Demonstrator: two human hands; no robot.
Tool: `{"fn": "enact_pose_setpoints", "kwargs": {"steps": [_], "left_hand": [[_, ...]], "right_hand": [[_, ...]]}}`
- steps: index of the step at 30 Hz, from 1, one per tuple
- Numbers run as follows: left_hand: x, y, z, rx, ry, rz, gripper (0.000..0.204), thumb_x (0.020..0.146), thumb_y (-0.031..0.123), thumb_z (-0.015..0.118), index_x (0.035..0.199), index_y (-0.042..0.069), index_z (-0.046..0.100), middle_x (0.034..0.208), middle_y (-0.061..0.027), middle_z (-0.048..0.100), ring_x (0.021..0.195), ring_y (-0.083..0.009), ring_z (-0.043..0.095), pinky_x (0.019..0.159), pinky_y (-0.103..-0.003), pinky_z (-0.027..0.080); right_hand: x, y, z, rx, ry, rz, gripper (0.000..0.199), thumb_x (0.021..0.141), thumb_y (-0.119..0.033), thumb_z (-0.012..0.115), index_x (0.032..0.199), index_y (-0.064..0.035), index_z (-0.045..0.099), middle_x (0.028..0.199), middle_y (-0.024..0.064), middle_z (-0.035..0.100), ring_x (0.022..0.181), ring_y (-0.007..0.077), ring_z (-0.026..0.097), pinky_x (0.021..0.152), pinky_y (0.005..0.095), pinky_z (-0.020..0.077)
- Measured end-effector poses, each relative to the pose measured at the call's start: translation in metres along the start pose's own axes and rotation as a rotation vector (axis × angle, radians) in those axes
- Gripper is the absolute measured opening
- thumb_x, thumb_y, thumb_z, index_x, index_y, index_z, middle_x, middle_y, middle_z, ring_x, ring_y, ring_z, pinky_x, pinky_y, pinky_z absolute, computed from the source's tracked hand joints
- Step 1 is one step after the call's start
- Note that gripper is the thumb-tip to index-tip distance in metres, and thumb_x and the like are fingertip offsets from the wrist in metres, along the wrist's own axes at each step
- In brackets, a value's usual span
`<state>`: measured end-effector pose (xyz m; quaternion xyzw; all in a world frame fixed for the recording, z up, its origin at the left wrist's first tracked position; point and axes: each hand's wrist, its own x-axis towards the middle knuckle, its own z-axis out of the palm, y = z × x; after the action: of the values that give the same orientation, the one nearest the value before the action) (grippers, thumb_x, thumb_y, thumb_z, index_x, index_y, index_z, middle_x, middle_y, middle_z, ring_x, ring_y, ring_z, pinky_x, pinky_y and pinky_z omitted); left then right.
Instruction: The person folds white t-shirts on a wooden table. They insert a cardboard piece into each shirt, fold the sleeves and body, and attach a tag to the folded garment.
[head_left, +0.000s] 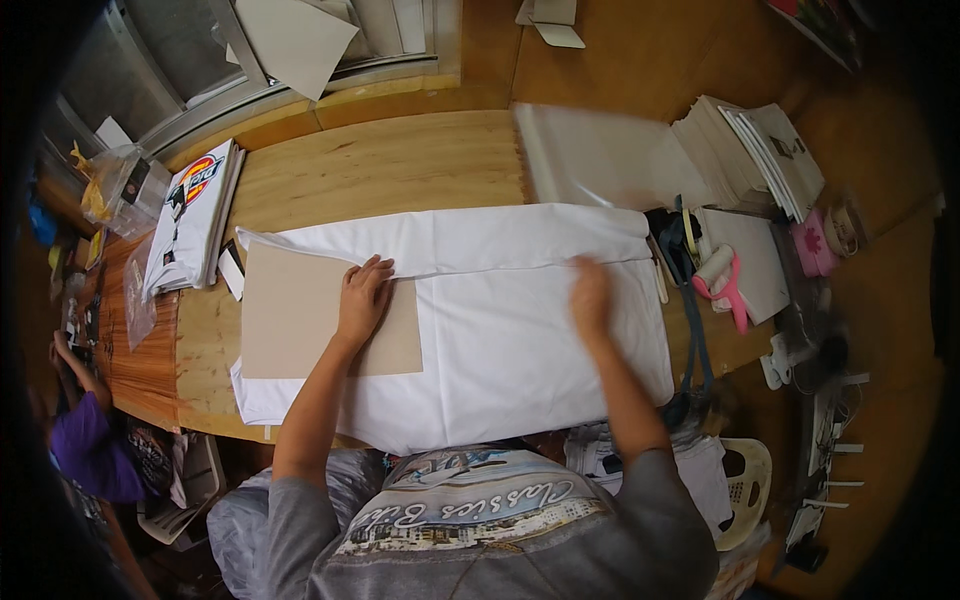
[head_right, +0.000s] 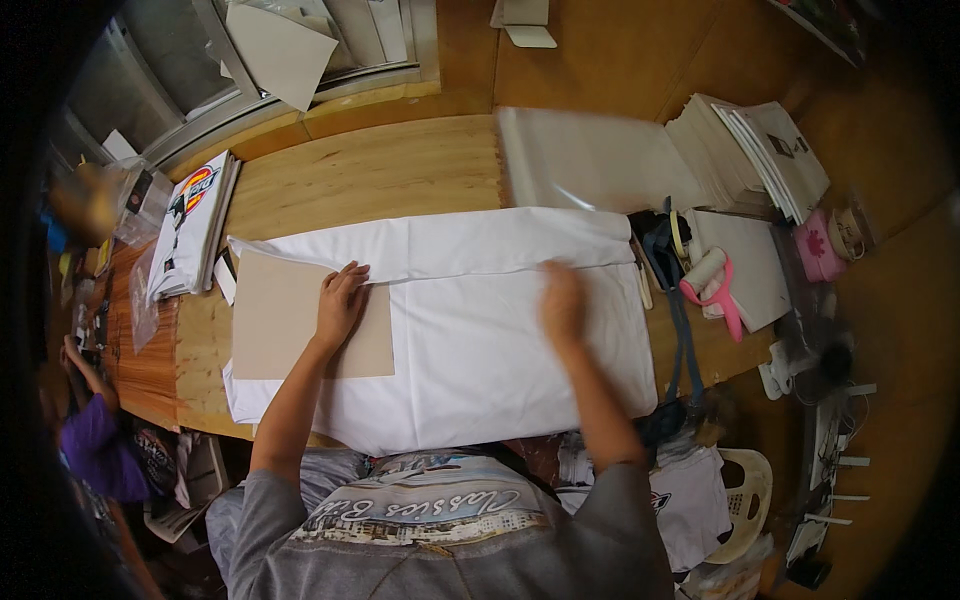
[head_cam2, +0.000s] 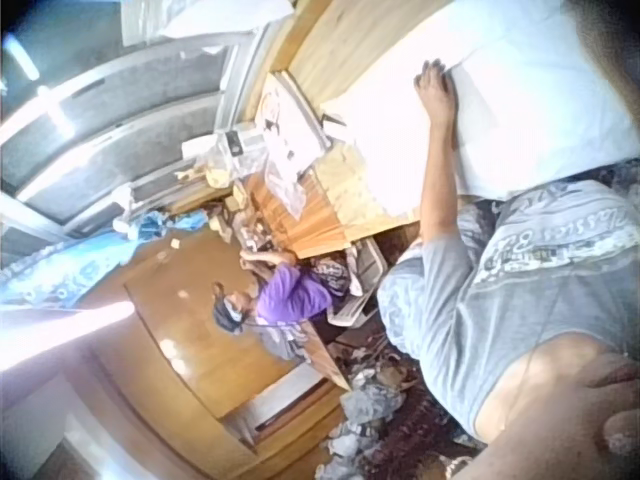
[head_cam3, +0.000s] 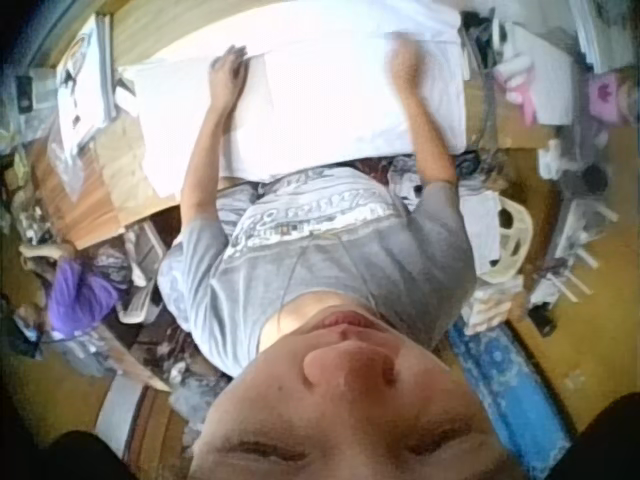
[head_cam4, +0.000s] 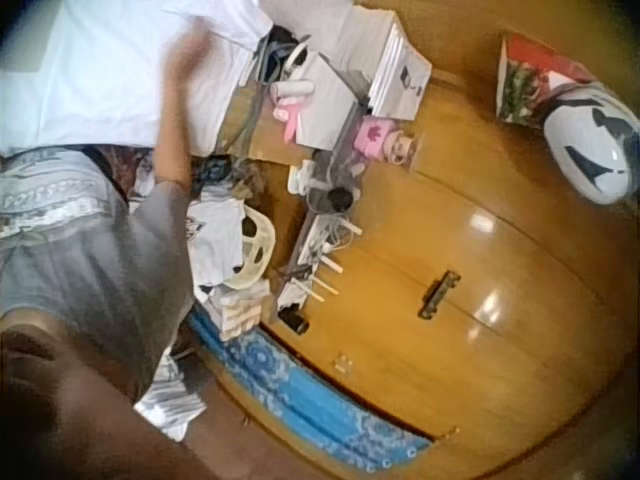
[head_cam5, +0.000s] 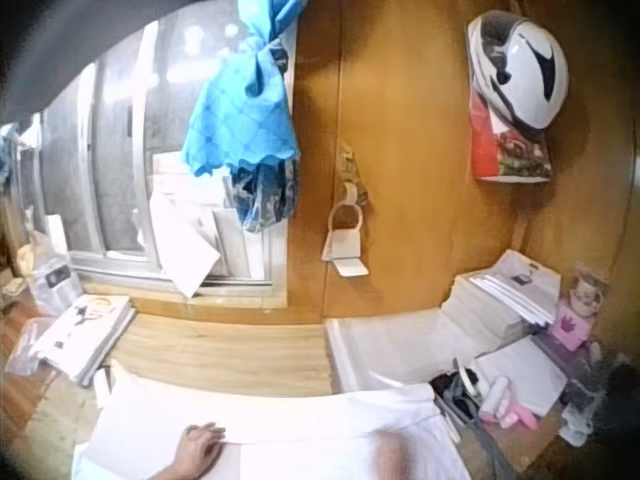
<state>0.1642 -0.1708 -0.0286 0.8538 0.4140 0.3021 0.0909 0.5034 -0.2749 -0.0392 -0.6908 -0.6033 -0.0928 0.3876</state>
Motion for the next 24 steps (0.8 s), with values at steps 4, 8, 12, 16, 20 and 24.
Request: {"fn": "enact_pose_setpoints", "kwargs": {"steps": [4,8,12,16,20,24], "left_hand": [[-0.002,-0.001,-0.001,-0.019,0.007,-0.01,0.019,0.073,0.003,0.055,0.091,0.008,0.055,0.109,-0.0016,0.054,0.111,-0.02,0.044,0.091,-0.04,0.028],[-0.007,-0.001,-0.005,0.071,-0.007,0.006,0.019,0.072,0.004,0.056,0.091,0.009,0.055,0.11,-0.0007,0.054,0.111,-0.0192,0.044,0.092,-0.044,0.025],[-0.003,0.001,-0.002,0.117,-0.005,0.014,0.017,0.071,0.004,0.058,0.088,0.01,0.056,0.108,0.0,0.055,0.111,-0.0189,0.044,0.092,-0.044,0.024],[-0.001,0.004,0.001,0.126,0.017,0.02,0.013,0.071,0.005,0.059,0.082,0.009,0.056,0.105,-0.0008,0.057,0.109,-0.0193,0.046,0.091,-0.044,0.026],[0.001,0.004,0.004,0.13,0.016,0.024,0.012,0.07,0.005,0.059,0.08,0.009,0.055,0.103,-0.0009,0.057,0.108,-0.0193,0.046,0.09,-0.044,0.027],[-0.001,0.005,-0.001,0.134,0.007,0.0,0.011,0.07,0.005,0.058,0.08,0.009,0.055,0.103,-0.0006,0.057,0.108,-0.0194,0.046,0.09,-0.044,0.027]], "right_hand": [[-0.039,-0.158,0.046,0.154,-0.548,-0.458,0.044,0.074,-0.027,0.055,0.111,-0.0037,0.049,0.121,0.0105,0.043,0.116,0.0232,0.035,0.095,0.0413,0.0266],[0.025,-0.121,0.091,-0.055,-0.674,-0.007,0.048,0.077,-0.04,0.048,0.109,-0.0039,0.05,0.116,0.0133,0.047,0.109,0.0299,0.041,0.092,0.0429,0.0295],[0.061,0.045,0.062,-0.11,-0.143,-0.064,0.034,0.078,-0.021,0.048,0.108,-0.006,0.051,0.109,0.0155,0.051,0.107,0.0327,0.042,0.091,0.0398,0.0316],[0.072,0.116,0.008,-0.068,-0.057,-0.007,0.031,0.078,-0.019,0.049,0.104,-0.0018,0.051,0.109,0.0181,0.05,0.103,0.0326,0.044,0.09,0.039,0.0328],[0.079,0.164,-0.004,0.296,-0.052,0.248,0.033,0.08,-0.026,0.05,0.106,-0.0058,0.049,0.108,0.0166,0.05,0.103,0.0265,0.046,0.082,0.0362,0.039],[0.109,0.152,-0.026,1.233,0.014,1.029,0.032,0.081,-0.023,0.054,0.11,-0.013,0.044,0.101,0.0041,0.052,0.085,0.014,0.052,0.071,0.0323,0.045]]}}
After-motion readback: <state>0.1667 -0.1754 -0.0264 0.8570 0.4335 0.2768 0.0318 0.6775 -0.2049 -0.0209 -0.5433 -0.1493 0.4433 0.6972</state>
